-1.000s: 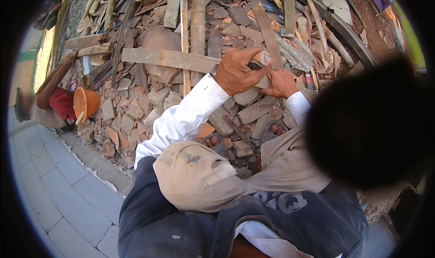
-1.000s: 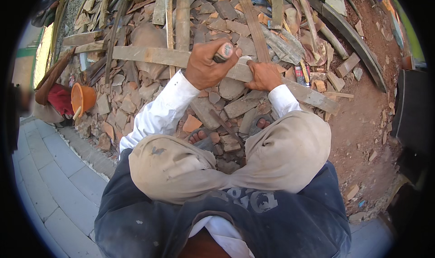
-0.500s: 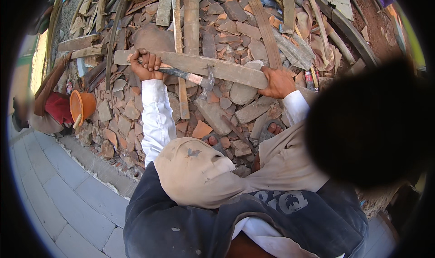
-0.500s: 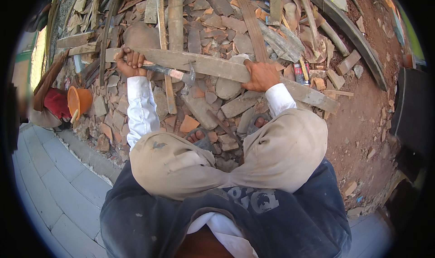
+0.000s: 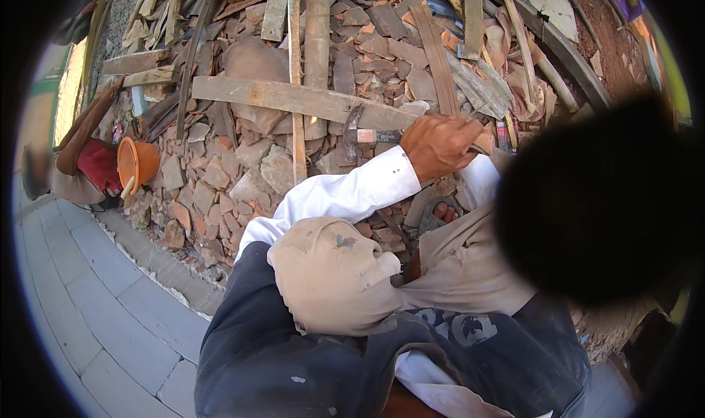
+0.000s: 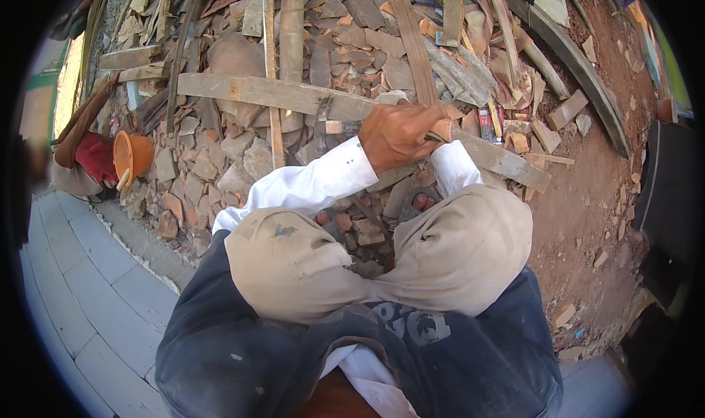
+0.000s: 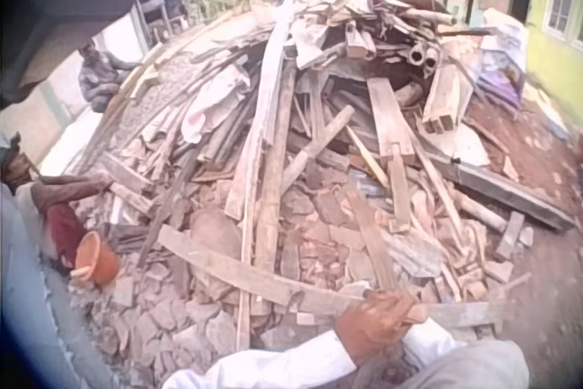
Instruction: The person sits on a pile of debris and uses a hammer to repeatedly strike a piece of wood, breaking it into smaller fragments. The person adjusts the wood and continues hammering until the piece is sufficiently broken.
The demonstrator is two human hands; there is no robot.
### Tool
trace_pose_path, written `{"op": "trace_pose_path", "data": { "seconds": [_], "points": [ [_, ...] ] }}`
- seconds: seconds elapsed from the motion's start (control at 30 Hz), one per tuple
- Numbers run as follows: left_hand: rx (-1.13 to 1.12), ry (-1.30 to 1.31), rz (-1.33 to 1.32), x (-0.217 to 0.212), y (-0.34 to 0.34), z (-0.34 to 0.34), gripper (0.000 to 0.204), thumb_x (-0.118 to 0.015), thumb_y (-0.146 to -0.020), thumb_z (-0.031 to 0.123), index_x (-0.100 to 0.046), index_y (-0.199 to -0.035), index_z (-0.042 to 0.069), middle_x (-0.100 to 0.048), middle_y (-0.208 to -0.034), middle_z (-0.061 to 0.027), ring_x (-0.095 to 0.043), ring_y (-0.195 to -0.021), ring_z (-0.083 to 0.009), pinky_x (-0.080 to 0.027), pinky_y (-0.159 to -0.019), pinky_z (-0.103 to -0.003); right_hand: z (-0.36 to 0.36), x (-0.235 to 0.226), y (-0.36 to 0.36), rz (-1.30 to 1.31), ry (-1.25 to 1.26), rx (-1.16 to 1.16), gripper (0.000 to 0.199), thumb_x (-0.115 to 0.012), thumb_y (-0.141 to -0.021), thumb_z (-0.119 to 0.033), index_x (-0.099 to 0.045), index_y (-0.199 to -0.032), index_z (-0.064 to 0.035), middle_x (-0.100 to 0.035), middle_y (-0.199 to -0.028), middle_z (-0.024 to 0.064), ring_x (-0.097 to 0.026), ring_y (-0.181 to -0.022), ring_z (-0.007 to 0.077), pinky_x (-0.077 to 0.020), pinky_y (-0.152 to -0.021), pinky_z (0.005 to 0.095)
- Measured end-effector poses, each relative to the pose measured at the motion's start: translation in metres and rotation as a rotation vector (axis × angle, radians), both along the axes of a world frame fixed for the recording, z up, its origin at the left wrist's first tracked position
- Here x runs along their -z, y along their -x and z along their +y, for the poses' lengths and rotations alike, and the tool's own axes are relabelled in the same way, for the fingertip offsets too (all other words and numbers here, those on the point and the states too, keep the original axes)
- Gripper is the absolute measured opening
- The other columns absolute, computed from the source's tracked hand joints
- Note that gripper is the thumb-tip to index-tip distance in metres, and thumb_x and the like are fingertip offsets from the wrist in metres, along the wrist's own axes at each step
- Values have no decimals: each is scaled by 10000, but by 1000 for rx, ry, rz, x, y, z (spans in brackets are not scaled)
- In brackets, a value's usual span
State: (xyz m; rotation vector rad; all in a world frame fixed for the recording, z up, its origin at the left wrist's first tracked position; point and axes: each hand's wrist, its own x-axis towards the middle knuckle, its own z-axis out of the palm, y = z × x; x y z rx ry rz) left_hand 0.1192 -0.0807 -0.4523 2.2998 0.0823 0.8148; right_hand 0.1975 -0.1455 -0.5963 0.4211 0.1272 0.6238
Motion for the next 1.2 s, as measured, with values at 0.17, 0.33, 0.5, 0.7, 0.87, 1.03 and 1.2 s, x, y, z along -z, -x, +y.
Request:
{"op": "trace_pose_path", "data": {
  "seconds": [0.17,0.33,0.5,0.7,0.87,1.03,1.2],
  "points": [
    [70,-18,104,9,18,-12,332,-808,-725,172,-624,-991,93,-653,-724,-104,-688,-681,-322,-538,-589,-416,-30,-44,-45,-2567,1892,-245,549,-775,-710,-420,-610,-1098,-69,-711,-905,212,-694,-862,424,-537,-775,517],
    [-380,707,-67,-58,111,71,183,-599,-1031,172,-642,-987,0,-596,-709,-11,-571,-636,-131,-463,-597,-272,-20,-72,-31,-2718,1842,-310,576,-833,-656,-360,-586,-1080,-60,-709,-949,194,-698,-866,422,-543,-761,519],
    [-640,1004,-274,-44,222,82,445,-432,-1094,405,-615,-1109,0,-623,-1074,-90,-580,-1026,-177,-458,-946,-356,-31,-73,-18,-2814,1944,37,601,-860,-671,-339,-556,-1122,-84,-638,-994,120,-660,-949,331,-504,-822,454],
    [-1057,834,37,-15,264,28,385,-551,-1051,345,-652,-1163,-9,-653,-1086,-76,-589,-868,-146,-499,-774,-293,-25,-81,-21,-2820,1990,565,256,-646,-857,-178,-557,-1073,-74,-537,-977,92,-553,-967,265,-433,-823,407],
    [-792,1152,155,-30,298,18,421,-694,-953,257,-618,-1252,-29,-644,-1206,-150,-651,-1007,-213,-556,-874,-329,-32,-57,-25,-2976,1890,565,231,-575,-861,-107,-567,-1091,-89,-521,-964,98,-546,-947,278,-428,-814,419],
    [-590,1548,-63,-28,336,-12,643,-733,-880,191,-479,-1414,-60,-615,-1307,-189,-580,-1264,-291,-432,-1103,-397,-32,-56,-22,-2907,1772,481,426,-672,-765,-101,-554,-1175,-101,-551,-1036,121,-569,-1016,320,-453,-879,444],
    [-605,1604,157,0,377,-10,565,-696,-874,70,-507,-1391,-53,-621,-1306,-185,-597,-1222,-268,-443,-1073,-369,-22,-70,-37,-2951,1679,-158,549,-751,-755,-172,-527,-1246,-72,-639,-1089,200,-635,-1049,407,-490,-904,491]
  ]
}}
